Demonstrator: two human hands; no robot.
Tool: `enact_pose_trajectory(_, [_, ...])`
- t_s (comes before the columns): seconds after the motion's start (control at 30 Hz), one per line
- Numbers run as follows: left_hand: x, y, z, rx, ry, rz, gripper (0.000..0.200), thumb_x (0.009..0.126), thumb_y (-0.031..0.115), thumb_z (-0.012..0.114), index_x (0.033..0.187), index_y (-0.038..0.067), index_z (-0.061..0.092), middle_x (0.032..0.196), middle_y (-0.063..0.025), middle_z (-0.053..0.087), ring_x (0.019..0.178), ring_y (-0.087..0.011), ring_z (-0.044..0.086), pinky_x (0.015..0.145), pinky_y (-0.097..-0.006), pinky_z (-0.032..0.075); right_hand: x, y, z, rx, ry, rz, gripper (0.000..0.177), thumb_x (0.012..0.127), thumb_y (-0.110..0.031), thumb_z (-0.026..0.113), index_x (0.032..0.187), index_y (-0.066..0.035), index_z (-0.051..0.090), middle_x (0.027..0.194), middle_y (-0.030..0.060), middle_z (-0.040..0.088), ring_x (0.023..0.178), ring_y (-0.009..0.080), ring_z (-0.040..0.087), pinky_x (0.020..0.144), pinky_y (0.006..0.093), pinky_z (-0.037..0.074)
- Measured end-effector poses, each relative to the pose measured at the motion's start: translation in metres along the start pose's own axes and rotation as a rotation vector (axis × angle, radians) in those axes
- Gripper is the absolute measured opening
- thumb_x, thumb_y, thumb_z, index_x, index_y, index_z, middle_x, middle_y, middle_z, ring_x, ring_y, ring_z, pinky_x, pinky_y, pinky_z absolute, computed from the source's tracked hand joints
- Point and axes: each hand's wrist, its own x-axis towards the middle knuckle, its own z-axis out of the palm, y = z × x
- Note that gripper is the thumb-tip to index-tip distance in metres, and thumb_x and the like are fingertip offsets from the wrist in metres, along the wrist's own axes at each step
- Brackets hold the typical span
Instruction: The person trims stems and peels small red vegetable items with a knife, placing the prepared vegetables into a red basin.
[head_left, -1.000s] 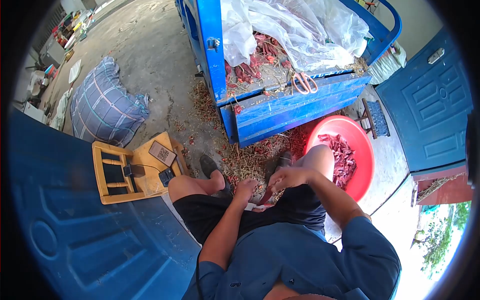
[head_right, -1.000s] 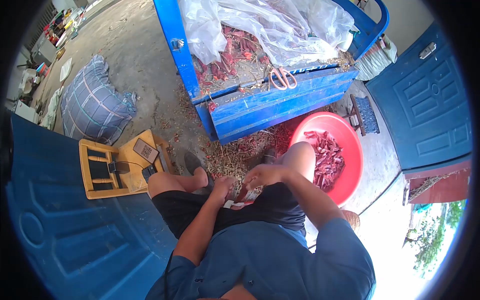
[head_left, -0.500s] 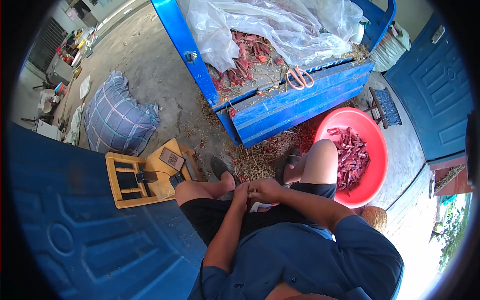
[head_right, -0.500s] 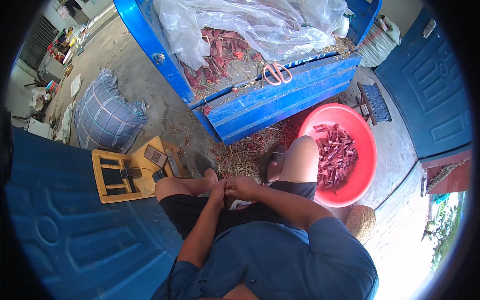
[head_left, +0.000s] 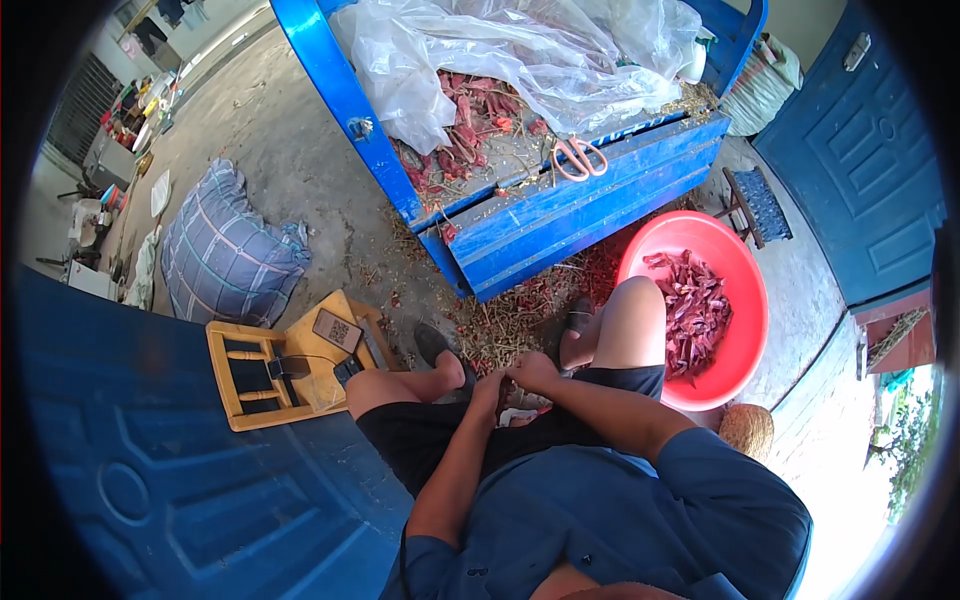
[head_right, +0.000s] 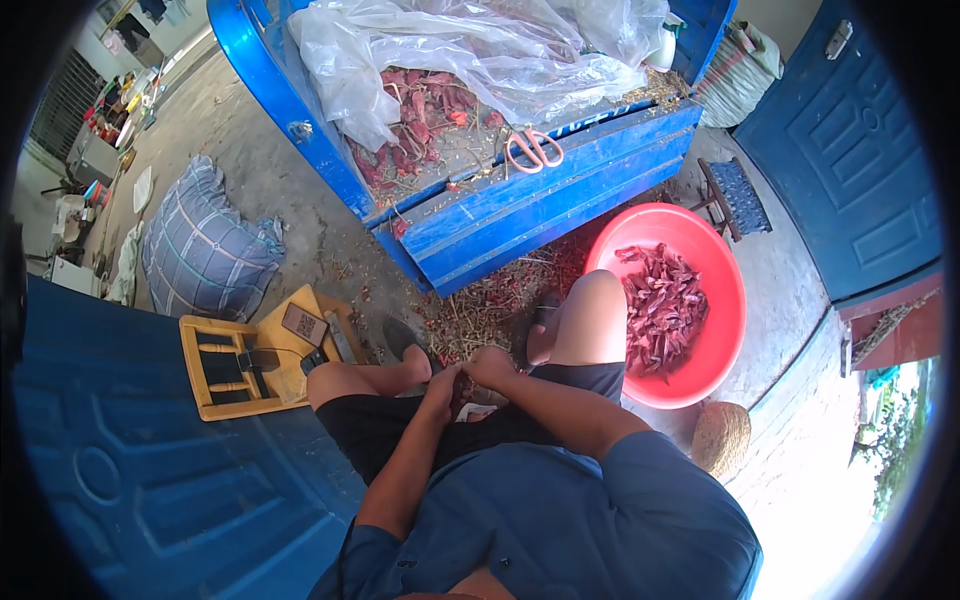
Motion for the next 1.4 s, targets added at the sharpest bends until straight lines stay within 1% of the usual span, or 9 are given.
enact_pose_trajectory(0.13, [-0.015, 0.014, 0.008, -0.045, -0.009, 0.061, 0.022, 0.097, 0.027, 0.052, 0.093, 0.008, 0.062, 0.071, -0.001, 0.057, 0.054, -0.0114, 0.052, 0.048, -0.0252, 0.041, 0.004, 0.003, -0.003, 0.358, -0.118, -0.001, 0.04, 0.086, -0.04, 0.067, 0.08, -0.001, 0.072, 0.066, 0.0131, 0.065, 0.054, 0.0206, 0.063, 0.056, 0.0372, 0.053])
enact_pose_trajectory(0.2, [-0.021, 0.021, 0.012, -0.016, -0.022, 0.07, 0.02, 0.097, 0.027, 0.053, 0.097, 0.01, 0.063, 0.07, -0.0002, 0.055, 0.054, -0.0106, 0.051, 0.047, -0.0242, 0.04, -0.002, -0.01, -0.015, 0.51, -0.068, 0.189, 0.043, 0.089, -0.042, 0.066, 0.075, -0.001, 0.071, 0.063, 0.0082, 0.063, 0.049, 0.0138, 0.058, 0.051, 0.0332, 0.05])
enact_pose_trajectory(0.23, [-0.019, 0.021, 0.013, -0.021, 0.01, 0.075, 0.022, 0.098, 0.03, 0.053, 0.1, 0.01, 0.064, 0.071, 0.0006, 0.055, 0.054, -0.0103, 0.05, 0.048, -0.0242, 0.04, 0.003, -0.008, -0.013, 0.26, 0.092, -0.059, 0.042, 0.088, -0.041, 0.067, 0.075, -0.001, 0.069, 0.064, 0.011, 0.063, 0.053, 0.0191, 0.061, 0.055, 0.0374, 0.05])
enact_pose_trajectory(0.37, [-0.008, 0.017, 0.009, -0.079, 0.007, 0.079, 0.021, 0.1, 0.032, 0.053, 0.1, 0.012, 0.062, 0.069, 0.0007, 0.058, 0.052, -0.0112, 0.053, 0.047, -0.025, 0.043, -0.005, -0.019, -0.026, 0.174, 0.246, -0.223, 0.04, 0.085, -0.039, 0.07, 0.078, 0.0, 0.068, 0.073, 0.0191, 0.065, 0.069, 0.0284, 0.067, 0.066, 0.0415, 0.051])
enact_pose_trajectory(0.47, [-0.004, 0.016, 0.005, -0.129, -0.003, 0.093, 0.019, 0.1, 0.03, 0.053, 0.095, 0.013, 0.06, 0.068, 0.0017, 0.056, 0.052, -0.0102, 0.052, 0.047, -0.0241, 0.041, 0.004, 0.005, -0.016, 0.405, 0.053, -0.256, 0.022, 0.085, -0.021, 0.076, 0.094, -0.003, 0.068, 0.079, 0.003, 0.066, 0.071, 0.0076, 0.06, 0.063, 0.0276, 0.05])
enact_pose_trajectory(0.77, [-0.013, 0.024, 0.008, -0.143, -0.013, 0.053, 0.013, 0.098, 0.026, 0.055, 0.097, 0.013, 0.058, 0.068, 0.0019, 0.054, 0.054, -0.01, 0.048, 0.049, -0.0245, 0.039, 0.01, 0.004, -0.019, 0.737, -0.138, 0.017, 0.031, 0.089, -0.028, 0.072, 0.109, -0.004, 0.072, 0.09, 0.0032, 0.071, 0.082, 0.0087, 0.065, 0.065, 0.0264, 0.051])
enact_pose_trajectory(0.9, [-0.014, 0.024, 0.009, -0.171, -0.027, 0.077, 0.014, 0.099, 0.026, 0.055, 0.1, 0.013, 0.059, 0.069, 0.0016, 0.053, 0.055, -0.0101, 0.047, 0.05, -0.0247, 0.039, 0.018, -0.001, -0.017, 0.673, -0.102, -0.047, 0.027, 0.088, -0.025, 0.073, 0.103, -0.003, 0.074, 0.089, 0.0056, 0.07, 0.082, 0.0118, 0.066, 0.07, 0.0284, 0.051])
enact_pose_trajectory(1.07, [-0.017, 0.033, 0.015, -0.19, -0.083, 0.07, 0.017, 0.099, 0.028, 0.055, 0.104, 0.011, 0.059, 0.071, 0.0008, 0.052, 0.059, -0.0102, 0.045, 0.054, -0.025, 0.037, 0.022, -0.001, -0.02, 0.53, 0.145, -0.454, 0.015, 0.091, -0.014, 0.068, 0.093, 0.001, 0.07, 0.09, 0.0067, 0.066, 0.082, 0.0135, 0.064, 0.073, 0.027, 0.051])
enact_pose_trajectory(1.4, [-0.024, 0.042, 0.029, -0.166, -0.136, 0.057, 0.019, 0.1, 0.029, 0.054, 0.104, 0.011, 0.059, 0.067, 0.0027, 0.047, 0.055, -0.0083, 0.042, 0.05, -0.023, 0.035, 0.025, 0.003, -0.042, 0.592, 0.021, -0.252, 0.02, 0.089, -0.021, 0.069, 0.086, -0.001, 0.07, 0.083, 0.0083, 0.067, 0.072, 0.0151, 0.066, 0.069, 0.0285, 0.051])
